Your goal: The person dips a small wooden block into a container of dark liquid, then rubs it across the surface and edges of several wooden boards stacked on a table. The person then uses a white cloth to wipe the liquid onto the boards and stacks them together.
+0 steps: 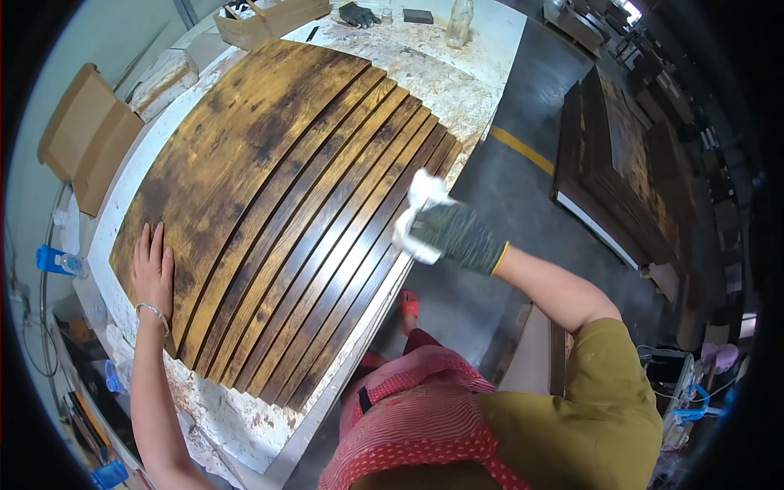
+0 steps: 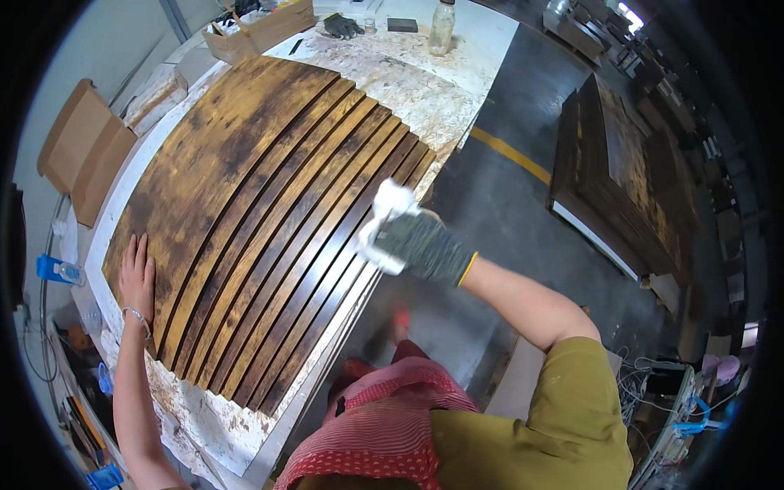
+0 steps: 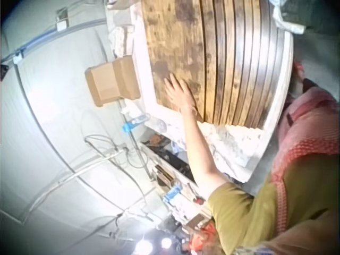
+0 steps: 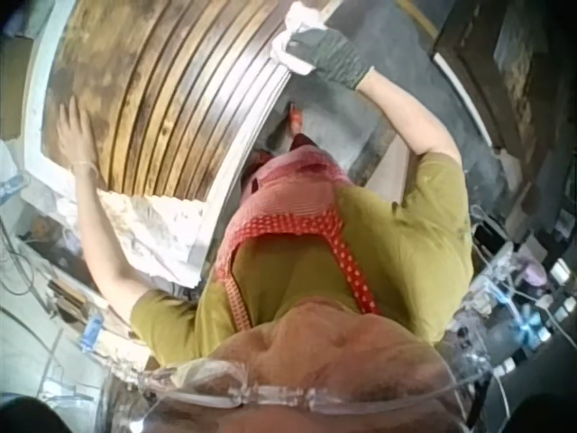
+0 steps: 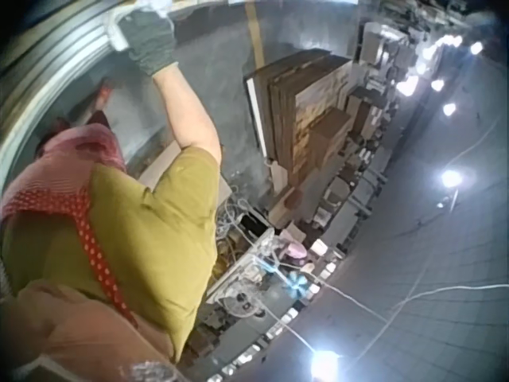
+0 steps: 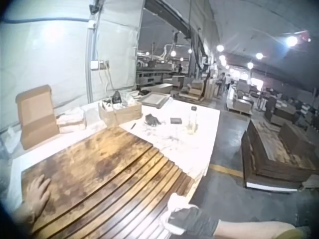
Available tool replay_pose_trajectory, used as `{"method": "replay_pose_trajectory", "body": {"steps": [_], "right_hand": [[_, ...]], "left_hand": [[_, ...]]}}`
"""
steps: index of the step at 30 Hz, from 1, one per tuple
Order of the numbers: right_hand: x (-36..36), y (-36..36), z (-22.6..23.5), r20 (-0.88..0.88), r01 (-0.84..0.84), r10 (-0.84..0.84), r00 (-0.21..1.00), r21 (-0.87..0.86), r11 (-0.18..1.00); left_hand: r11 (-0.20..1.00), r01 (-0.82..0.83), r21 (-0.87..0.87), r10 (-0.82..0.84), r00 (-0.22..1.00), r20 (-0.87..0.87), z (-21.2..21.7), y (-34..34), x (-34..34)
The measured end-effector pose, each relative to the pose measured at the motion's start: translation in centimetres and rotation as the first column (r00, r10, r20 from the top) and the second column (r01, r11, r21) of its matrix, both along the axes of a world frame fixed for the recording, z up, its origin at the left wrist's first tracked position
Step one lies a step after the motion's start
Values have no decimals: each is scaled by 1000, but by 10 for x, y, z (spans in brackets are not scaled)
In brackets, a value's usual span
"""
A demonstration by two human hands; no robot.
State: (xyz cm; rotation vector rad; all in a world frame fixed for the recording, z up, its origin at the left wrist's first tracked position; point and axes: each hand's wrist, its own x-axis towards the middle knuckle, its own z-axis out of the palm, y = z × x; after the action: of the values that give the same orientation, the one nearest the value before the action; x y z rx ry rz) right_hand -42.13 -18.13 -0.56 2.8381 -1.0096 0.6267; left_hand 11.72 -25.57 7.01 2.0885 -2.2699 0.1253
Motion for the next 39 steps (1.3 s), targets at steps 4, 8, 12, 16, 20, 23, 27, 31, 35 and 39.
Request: {"method": "replay_pose_trajectory", "body": {"steps": [4,8,12,16,20,23,27,31,35,39], "right_hand": [[-68,-55,27,54,578,-670,740,458,675],[-98,-78,34,-126,665,-663,738,-26,746],[-90,-63,-17,-109,485,-494,863,-100,869],[-109,-84,31,-167,640,-642,749,-67,765],[-93,-56,-21,214,430,-514,831,341,836],[-9,-8,-78,90,501,-506,858,74,862],[146,111,-8,271,22,-218,938,579,815],[214,157,-22,292,-291,127,948,630,720],[150,133,31,390,-155,-145,909,642,751],[104,103,-1,269,353,-451,851,341,871]], "left_hand": [[1000,-6,4,6,1000,-30,3,3,-5],[1000,5,15,-4,1000,-8,4,2,-3],[1000,29,-7,-29,999,-18,4,0,-6],[999,31,-15,-31,999,-28,2,5,-1],[999,36,-28,-38,998,-50,1,0,-6],[999,27,-32,-29,998,-52,0,0,-3],[999,9,-44,-11,999,-45,-5,-1,4],[999,-8,-39,7,1000,-25,-2,-3,-4],[999,-7,-50,6,1000,-27,-10,-3,3],[997,-5,-72,3,1000,-22,-8,-7,-8]]}}
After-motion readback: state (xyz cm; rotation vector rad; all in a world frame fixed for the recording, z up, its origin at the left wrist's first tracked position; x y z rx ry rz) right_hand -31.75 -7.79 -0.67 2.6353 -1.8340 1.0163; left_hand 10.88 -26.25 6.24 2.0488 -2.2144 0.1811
